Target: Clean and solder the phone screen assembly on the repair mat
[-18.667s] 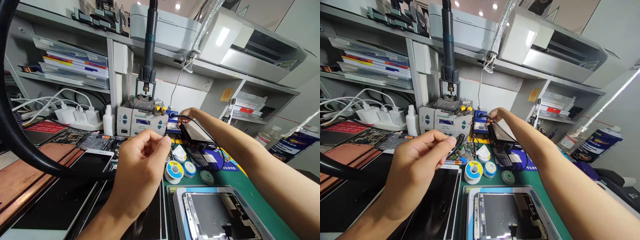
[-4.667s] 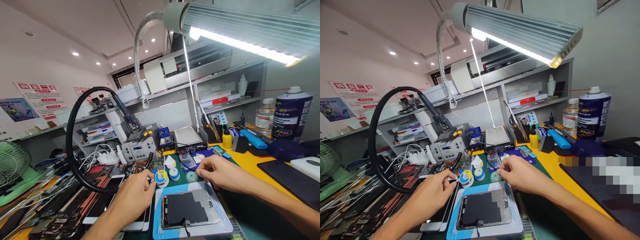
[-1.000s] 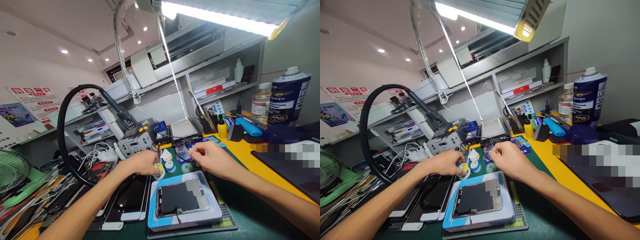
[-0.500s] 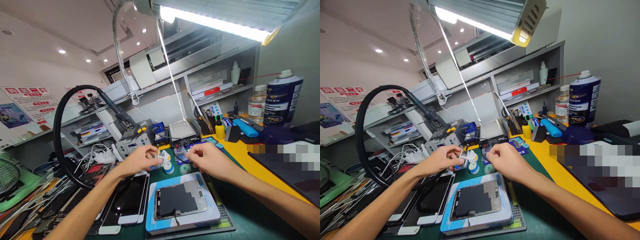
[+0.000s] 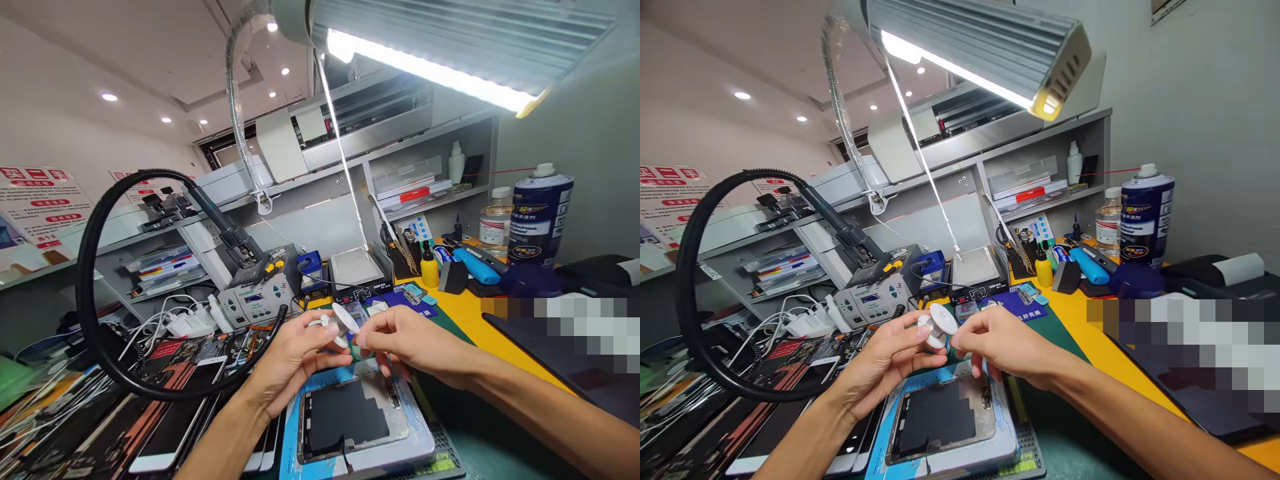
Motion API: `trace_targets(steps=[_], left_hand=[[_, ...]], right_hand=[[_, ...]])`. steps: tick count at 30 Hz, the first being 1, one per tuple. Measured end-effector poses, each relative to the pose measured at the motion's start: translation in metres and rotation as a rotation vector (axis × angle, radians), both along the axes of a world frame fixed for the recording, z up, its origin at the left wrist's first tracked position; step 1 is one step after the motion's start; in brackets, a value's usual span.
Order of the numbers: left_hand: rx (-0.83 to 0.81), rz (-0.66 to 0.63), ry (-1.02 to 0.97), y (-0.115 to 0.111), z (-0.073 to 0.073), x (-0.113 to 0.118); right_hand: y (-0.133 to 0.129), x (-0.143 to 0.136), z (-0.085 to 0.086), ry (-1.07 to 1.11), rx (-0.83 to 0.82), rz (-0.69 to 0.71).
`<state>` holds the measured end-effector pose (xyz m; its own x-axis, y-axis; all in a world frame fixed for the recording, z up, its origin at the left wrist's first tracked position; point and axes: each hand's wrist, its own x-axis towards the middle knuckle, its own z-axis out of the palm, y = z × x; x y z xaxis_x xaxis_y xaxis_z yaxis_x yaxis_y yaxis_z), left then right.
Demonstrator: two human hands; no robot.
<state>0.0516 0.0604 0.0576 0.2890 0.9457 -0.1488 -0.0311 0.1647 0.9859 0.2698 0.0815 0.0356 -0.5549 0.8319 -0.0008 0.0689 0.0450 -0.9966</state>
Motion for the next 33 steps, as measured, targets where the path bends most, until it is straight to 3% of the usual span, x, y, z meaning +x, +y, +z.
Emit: trace_targets(steps=[6, 12, 20, 33], left_hand=[[0.044, -0.135, -0.027, 0.006, -0.010, -0.016], [0.130, -0.265, 0.158, 0.013, -0.006, -0.041], [0.283, -0.036, 0.565, 0.020, -0.003, -0.069], [0.339, 0.129, 1.016, 0.019, -0.031, -0.066]], right_hand=[[0.005, -0.003, -0.004, -0.025, -0.008, -0.070], [0.010, -0.004, -0.009, -0.082, 0.127, -0.235], [0.002, 0.004, -0.001, -0.144, 0.299, -0.298], [-0.010, -0.007, -0.011, -0.282, 0.490, -0.235]])
